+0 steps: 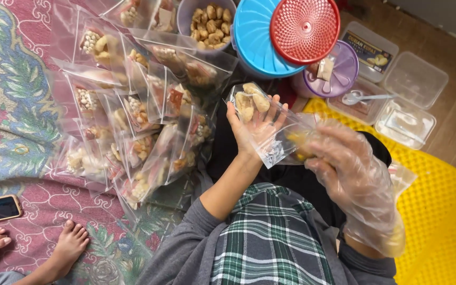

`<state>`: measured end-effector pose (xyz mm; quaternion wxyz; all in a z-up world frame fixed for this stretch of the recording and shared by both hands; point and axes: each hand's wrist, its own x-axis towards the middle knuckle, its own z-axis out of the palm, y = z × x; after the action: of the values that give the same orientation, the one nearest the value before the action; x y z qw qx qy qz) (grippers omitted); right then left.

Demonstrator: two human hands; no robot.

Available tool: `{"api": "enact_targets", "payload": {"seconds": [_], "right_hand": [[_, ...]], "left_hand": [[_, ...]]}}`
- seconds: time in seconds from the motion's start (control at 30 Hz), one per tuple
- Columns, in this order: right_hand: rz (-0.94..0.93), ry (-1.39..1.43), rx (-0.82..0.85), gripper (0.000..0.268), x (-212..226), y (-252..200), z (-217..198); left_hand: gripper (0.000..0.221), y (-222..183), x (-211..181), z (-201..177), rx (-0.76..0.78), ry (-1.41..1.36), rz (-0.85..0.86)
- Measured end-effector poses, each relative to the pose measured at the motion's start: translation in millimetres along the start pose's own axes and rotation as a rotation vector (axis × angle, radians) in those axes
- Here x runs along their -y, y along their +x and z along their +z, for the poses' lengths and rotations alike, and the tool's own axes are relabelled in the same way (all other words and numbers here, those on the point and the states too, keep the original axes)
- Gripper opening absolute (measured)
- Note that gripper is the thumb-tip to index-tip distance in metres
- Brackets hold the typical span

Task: A person is manually packing various snack items into small plastic bags while sitting on the floor, using their hands and a spoon.

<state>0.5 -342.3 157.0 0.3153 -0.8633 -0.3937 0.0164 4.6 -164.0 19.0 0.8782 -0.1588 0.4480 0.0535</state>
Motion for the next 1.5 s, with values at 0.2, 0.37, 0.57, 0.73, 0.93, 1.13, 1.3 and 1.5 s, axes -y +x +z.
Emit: {"api": "enact_targets", "payload": {"seconds": [0.2,0.37,0.57,0.73,0.93,1.13,1.3,1.5], "right_hand": [[0.277,0.091,-0.182,0.019,19.9,-7.3,-4.3],[0.211,0.069,-0.173,0.014,31.2,6.4,-0.3],[0.129,0.286,-0.277,0.024,31.2,13.4,-0.2],[0.345,0.538,-0.467,0.021,18.1,3.2,-1.7],[0.326,0.440,-0.463,0.008,-36.9,13.1,11.7],[0.299,0.030,-0.240,0.015,-101.3,56.5,42.0],[0.240,-0.248,-0.209,0.069,-161.7,113.4,83.9],[0.596,-0.167,0.344,0.136,-158.5,193.2,76.7]], "left_hand": [[0.080,-0.4,2.4,-7.4,0.043,-0.014,-0.007],[0.086,-0.8,8.5,-5.0,0.021,-0.010,-0.033],[0.088,7.5,9.5,-10.2,0.044,-0.006,-0.060],[0.087,8.1,2.8,-7.9,0.076,-0.050,-0.042],[0.094,20.8,-22.4,-23.8,0.659,-0.222,-0.292],[0.093,22.8,-25.9,-17.3,0.513,-0.146,-0.239],[0.090,19.2,-35.7,-11.6,0.279,-0.067,-0.112],[0.083,23.2,-52.8,-14.2,0.250,-0.082,-0.058]]}}
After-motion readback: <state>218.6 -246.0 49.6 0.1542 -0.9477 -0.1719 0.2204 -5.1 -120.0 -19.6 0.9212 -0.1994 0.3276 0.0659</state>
